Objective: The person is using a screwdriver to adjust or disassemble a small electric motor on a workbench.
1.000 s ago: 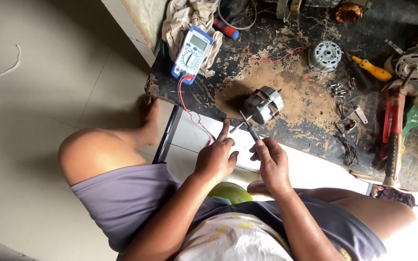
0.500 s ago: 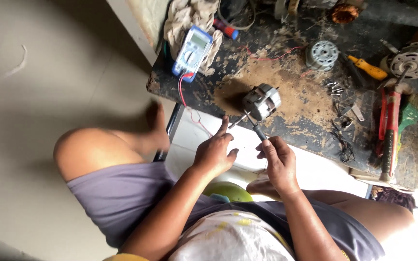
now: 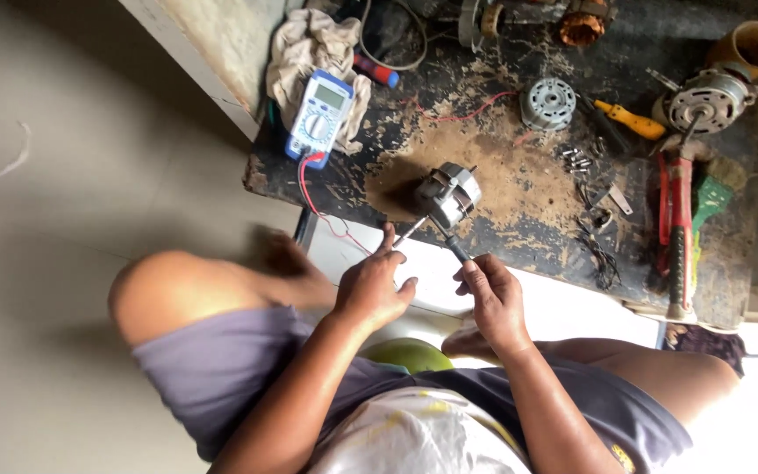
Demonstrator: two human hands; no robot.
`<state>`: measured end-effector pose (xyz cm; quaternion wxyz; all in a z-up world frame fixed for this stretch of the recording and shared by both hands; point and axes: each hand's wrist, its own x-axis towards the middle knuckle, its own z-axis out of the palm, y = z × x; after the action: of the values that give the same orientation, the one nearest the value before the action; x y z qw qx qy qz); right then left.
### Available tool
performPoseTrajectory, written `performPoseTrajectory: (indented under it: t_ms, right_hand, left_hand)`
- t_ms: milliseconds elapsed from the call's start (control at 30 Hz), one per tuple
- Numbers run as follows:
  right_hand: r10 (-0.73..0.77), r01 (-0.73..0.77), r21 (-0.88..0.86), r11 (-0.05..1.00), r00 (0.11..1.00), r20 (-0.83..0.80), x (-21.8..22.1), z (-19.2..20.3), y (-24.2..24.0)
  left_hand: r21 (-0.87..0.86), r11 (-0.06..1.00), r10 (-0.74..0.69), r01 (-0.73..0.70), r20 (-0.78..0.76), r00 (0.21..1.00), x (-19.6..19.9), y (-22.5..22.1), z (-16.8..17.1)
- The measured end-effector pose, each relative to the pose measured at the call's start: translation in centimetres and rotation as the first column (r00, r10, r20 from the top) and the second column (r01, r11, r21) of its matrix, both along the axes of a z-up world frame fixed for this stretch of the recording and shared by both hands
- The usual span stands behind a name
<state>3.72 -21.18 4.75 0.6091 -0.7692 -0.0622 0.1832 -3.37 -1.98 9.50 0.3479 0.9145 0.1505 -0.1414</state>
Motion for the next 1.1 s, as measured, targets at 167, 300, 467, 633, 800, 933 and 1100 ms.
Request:
performPoseTrajectory:
  t_ms: [167, 300, 467, 633, 800, 933, 1100]
  right_hand:
    - [-0.052, 0.052, 0.010, 0.999, 0.999, -0.003, 0.5, -3.0, -0.7]
    - [-0.041, 0.040, 0.010, 0.999, 0.986, 0.163, 1.0, -2.8, -0.5]
    - [-0.016, 0.024, -0.033, 0.999, 0.973, 0.229, 2.0, -2.9, -0.5]
    - [-0.033, 0.033, -0.001, 0.999, 0.987, 0.158, 2.3, -2.8, -0.4]
    - [-0.009, 0.008, 0.009, 1.000, 0.992, 0.128, 3.8, -3.1, -0.6]
    - [-0.002, -0.002, 0.035, 0.999, 0.993, 0.116, 4.2, -3.1, -0.7]
    - [-0.010, 0.003, 0.068, 0.998, 0.994, 0.104, 4.1, -2.0, -0.6]
  left_hand:
    - [-0.029, 0.999, 0.022, -0.023, -0.015, 1.000, -0.4, 0.2, 0.5]
    - [-0.006, 1.000, 0.017, -0.017, -0.019, 1.000, -0.2, -0.1, 0.8]
    - [0.011, 1.000, 0.015, -0.015, -0.034, 0.999, -0.2, -0.3, 1.1]
    - [-0.030, 1.000, -0.003, 0.001, -0.036, 0.999, -0.5, 0.1, 1.1]
    - [-0.035, 0.999, 0.011, -0.011, -0.020, 1.000, -0.1, 0.1, -1.1]
    - [-0.031, 0.999, 0.016, -0.016, -0.007, 1.000, 0.1, 0.1, -1.2]
    - [-0.031, 0.999, 0.008, -0.009, -0.015, 1.000, 0.0, -0.1, -1.0]
